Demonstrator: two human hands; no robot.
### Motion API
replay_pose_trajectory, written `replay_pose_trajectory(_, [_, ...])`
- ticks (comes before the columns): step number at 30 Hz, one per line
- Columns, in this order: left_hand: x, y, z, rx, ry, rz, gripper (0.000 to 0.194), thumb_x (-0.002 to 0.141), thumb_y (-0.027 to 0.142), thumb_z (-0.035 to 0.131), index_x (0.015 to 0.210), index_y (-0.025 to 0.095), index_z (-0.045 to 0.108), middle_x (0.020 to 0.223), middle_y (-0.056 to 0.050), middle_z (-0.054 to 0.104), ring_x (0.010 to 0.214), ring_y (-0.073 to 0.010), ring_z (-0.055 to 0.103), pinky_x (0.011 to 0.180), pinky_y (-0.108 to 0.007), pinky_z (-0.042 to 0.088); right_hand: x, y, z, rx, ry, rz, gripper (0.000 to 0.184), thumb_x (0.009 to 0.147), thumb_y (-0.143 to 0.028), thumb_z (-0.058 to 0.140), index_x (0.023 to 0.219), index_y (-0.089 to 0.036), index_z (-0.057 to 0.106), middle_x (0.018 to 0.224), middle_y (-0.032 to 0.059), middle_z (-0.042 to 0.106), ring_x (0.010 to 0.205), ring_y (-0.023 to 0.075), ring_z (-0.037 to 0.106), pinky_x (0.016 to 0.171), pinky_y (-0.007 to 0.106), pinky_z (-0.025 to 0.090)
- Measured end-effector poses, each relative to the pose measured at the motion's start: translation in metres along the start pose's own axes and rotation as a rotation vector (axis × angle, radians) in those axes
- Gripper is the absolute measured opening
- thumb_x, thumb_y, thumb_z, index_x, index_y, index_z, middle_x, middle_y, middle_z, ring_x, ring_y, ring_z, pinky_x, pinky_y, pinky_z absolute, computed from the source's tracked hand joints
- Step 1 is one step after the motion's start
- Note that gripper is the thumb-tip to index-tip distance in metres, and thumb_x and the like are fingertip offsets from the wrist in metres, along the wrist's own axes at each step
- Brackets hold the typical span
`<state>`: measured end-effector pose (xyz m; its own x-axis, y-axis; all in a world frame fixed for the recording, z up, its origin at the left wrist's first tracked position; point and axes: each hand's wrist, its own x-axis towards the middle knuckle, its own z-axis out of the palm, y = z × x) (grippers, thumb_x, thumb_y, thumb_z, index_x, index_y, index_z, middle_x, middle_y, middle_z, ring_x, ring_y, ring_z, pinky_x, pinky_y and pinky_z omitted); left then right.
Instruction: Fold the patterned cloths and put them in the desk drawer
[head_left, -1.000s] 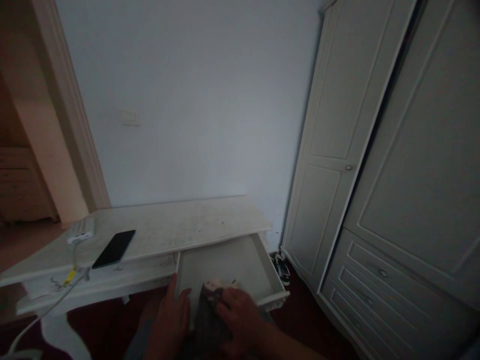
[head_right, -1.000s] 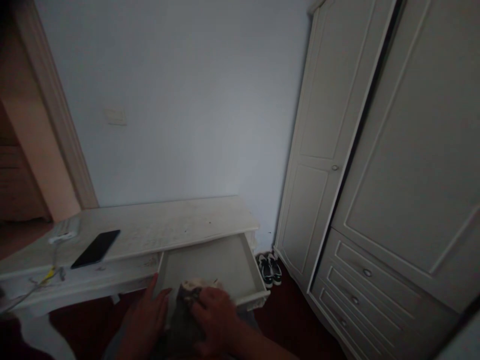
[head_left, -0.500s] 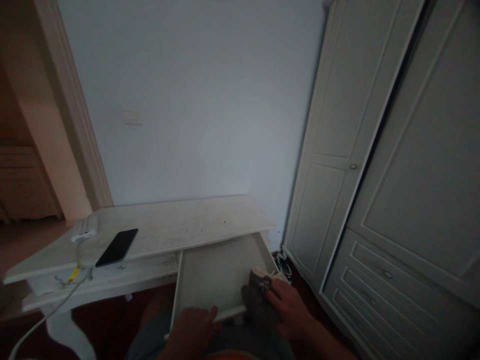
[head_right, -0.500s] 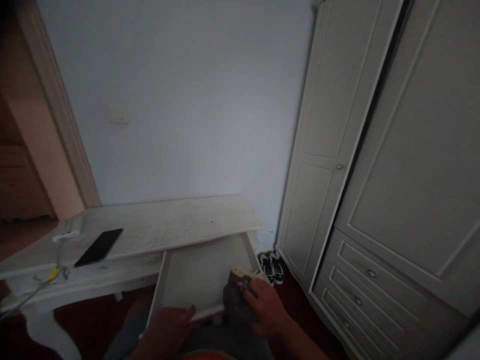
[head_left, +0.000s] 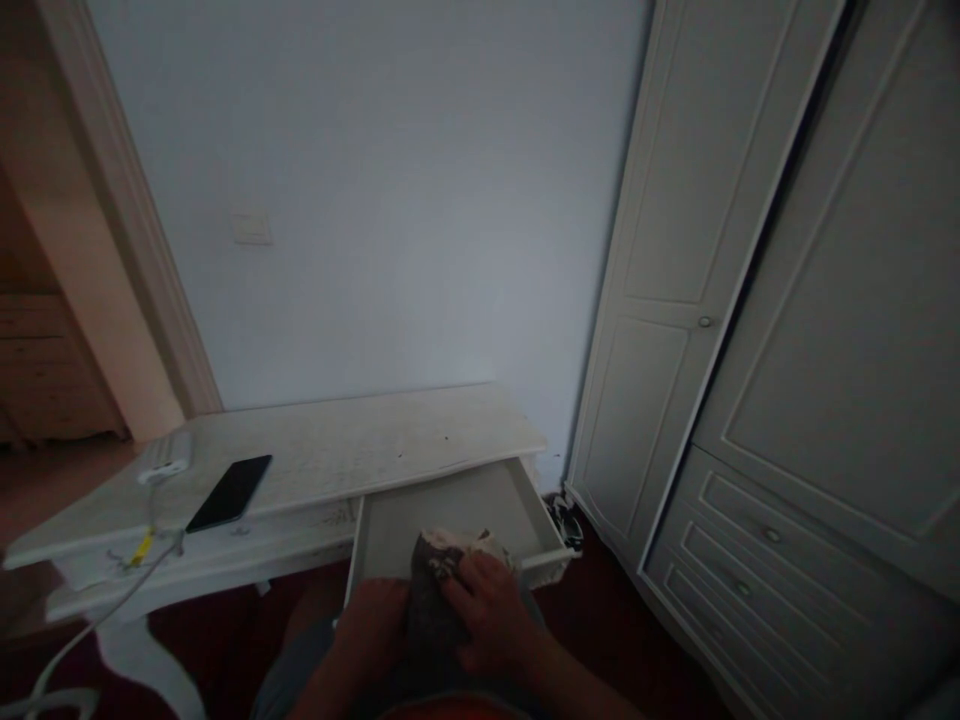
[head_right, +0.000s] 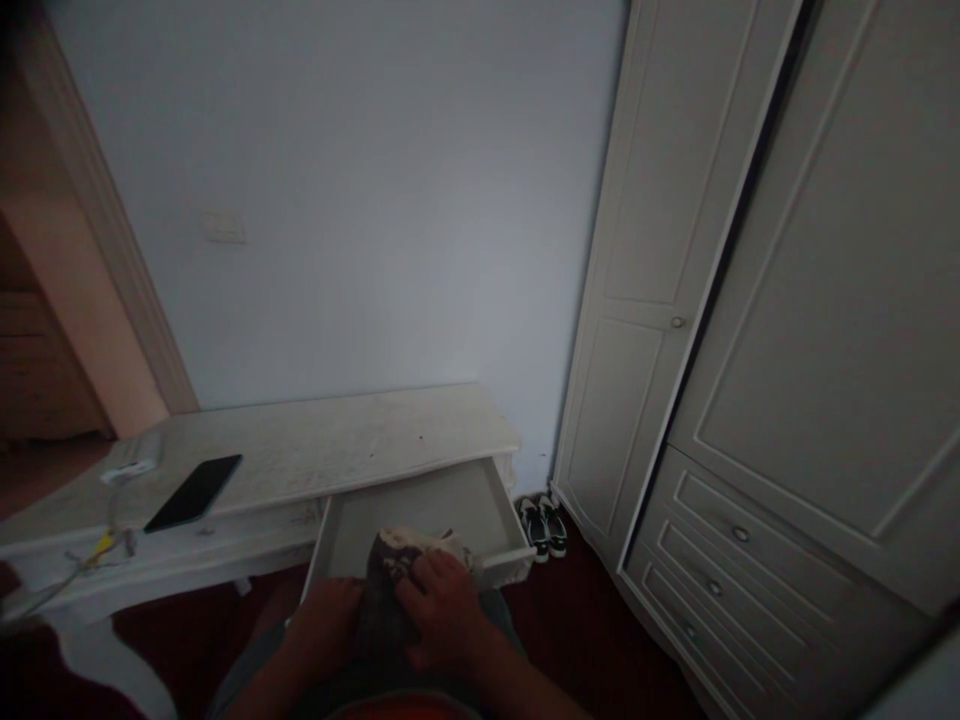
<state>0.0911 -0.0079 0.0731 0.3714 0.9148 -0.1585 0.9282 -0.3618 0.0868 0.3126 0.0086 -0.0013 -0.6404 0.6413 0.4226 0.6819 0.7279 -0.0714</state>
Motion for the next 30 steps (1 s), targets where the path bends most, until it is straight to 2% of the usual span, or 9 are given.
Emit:
replay_pose_trajectory(2, [0.000,-0.001,0.002,-0.023,0.011,-0.013,0.035,0.096,0.024,0.048,0.109,0.020,0.080,0.112,-0.017,0.082,0.107,-0.0374,0.077,0.090,-0.045,0.057,-0.009,0.005,0.000,-0.025,-0.047,-0.020,0.063,0.069,-0.057,0.076,0.121,-0.023,0.066,0.117,0.0115,0.066,0.106,0.0355,0.058,0.096,0.049,0.048])
replay_pose_trajectory(5, [0.000,-0.002,0.007,-0.072,0.074,0.000,0.038,0.103,0.038,0.044,0.117,0.023,0.076,0.110,-0.013,0.083,0.106,-0.0365,0.078,0.089,-0.047,0.058,-0.038,0.030,-0.015,-0.060,-0.143,-0.015,0.064,0.066,-0.049,0.078,0.123,-0.023,0.065,0.121,0.0131,0.065,0.109,0.0359,0.057,0.098,0.051,0.046])
replay_pose_trajectory(9, [0.001,-0.003,0.015,-0.071,0.131,0.014,0.044,0.107,0.048,0.043,0.129,0.025,0.072,0.119,-0.012,0.081,0.114,-0.0345,0.075,0.097,-0.047,0.055,-0.070,0.059,-0.049,-0.042,-0.213,0.194,0.067,0.066,-0.035,0.075,0.130,-0.023,0.062,0.129,0.0149,0.061,0.117,0.0368,0.055,0.105,0.051,0.042])
replay_pose_trajectory(12, [0.001,-0.003,0.016,-0.087,0.124,0.023,0.046,0.107,0.049,0.043,0.131,0.024,0.072,0.123,-0.013,0.080,0.117,-0.0340,0.074,0.100,-0.047,0.053,-0.075,0.058,-0.072,0.008,-0.224,0.250,0.071,0.069,-0.046,0.078,0.133,-0.022,0.060,0.136,0.0152,0.057,0.126,0.0392,0.051,0.113,0.055,0.034])
replay_pose_trajectory(16, [-0.001,-0.002,0.014,-0.084,0.112,-0.002,0.044,0.105,0.047,0.044,0.130,0.026,0.073,0.122,-0.013,0.080,0.115,-0.0337,0.074,0.100,-0.047,0.053,-0.064,0.045,-0.084,0.068,-0.169,0.187,0.090,0.071,-0.077,0.078,0.138,-0.020,0.056,0.152,0.0196,0.051,0.139,0.0436,0.043,0.120,0.060,0.024])
replay_pose_trajectory(20, [0.000,-0.001,0.014,-0.092,0.103,-0.010,0.044,0.105,0.049,0.044,0.130,0.027,0.073,0.122,-0.011,0.080,0.114,-0.0328,0.074,0.098,-0.044,0.053,-0.048,0.045,-0.077,0.077,-0.157,0.162,0.099,0.072,-0.080,0.077,0.146,-0.021,0.050,0.157,0.0197,0.051,0.140,0.0426,0.046,0.123,0.062,0.019])
replay_pose_trajectory(25, [-0.001,0.001,0.010,-0.090,0.115,0.003,0.046,0.106,0.051,0.042,0.130,0.026,0.072,0.120,-0.013,0.080,0.114,-0.0341,0.074,0.098,-0.046,0.052,-0.018,0.051,-0.067,-0.033,-0.293,0.234,0.107,0.069,-0.077,0.083,0.154,-0.024,0.046,0.132,0.0172,0.068,0.119,0.0398,0.063,0.108,0.054,0.041])
replay_pose_trajectory(27, [-0.002,0.003,0.007,-0.092,0.101,0.008,0.046,0.106,0.050,0.041,0.128,0.026,0.073,0.116,-0.012,0.081,0.111,-0.0343,0.075,0.095,-0.046,0.053,-0.005,0.046,-0.065,-0.068,-0.332,0.178,0.102,0.073,-0.076,0.081,0.154,-0.024,0.048,0.123,0.0154,0.071,0.112,0.0375,0.066,0.101,0.050,0.046])
replay_pose_trajectory(30, [-0.001,0.004,0.004,-0.089,0.093,0.016,0.042,0.106,0.045,0.042,0.125,0.025,0.073,0.117,-0.012,0.081,0.111,-0.0328,0.075,0.095,-0.044,0.053,0.013,0.028,-0.060,-0.098,-0.301,0.084,0.088,0.077,-0.078,0.075,0.144,-0.024,0.057,0.115,0.0126,0.074,0.104,0.0356,0.069,0.093,0.046,0.050])
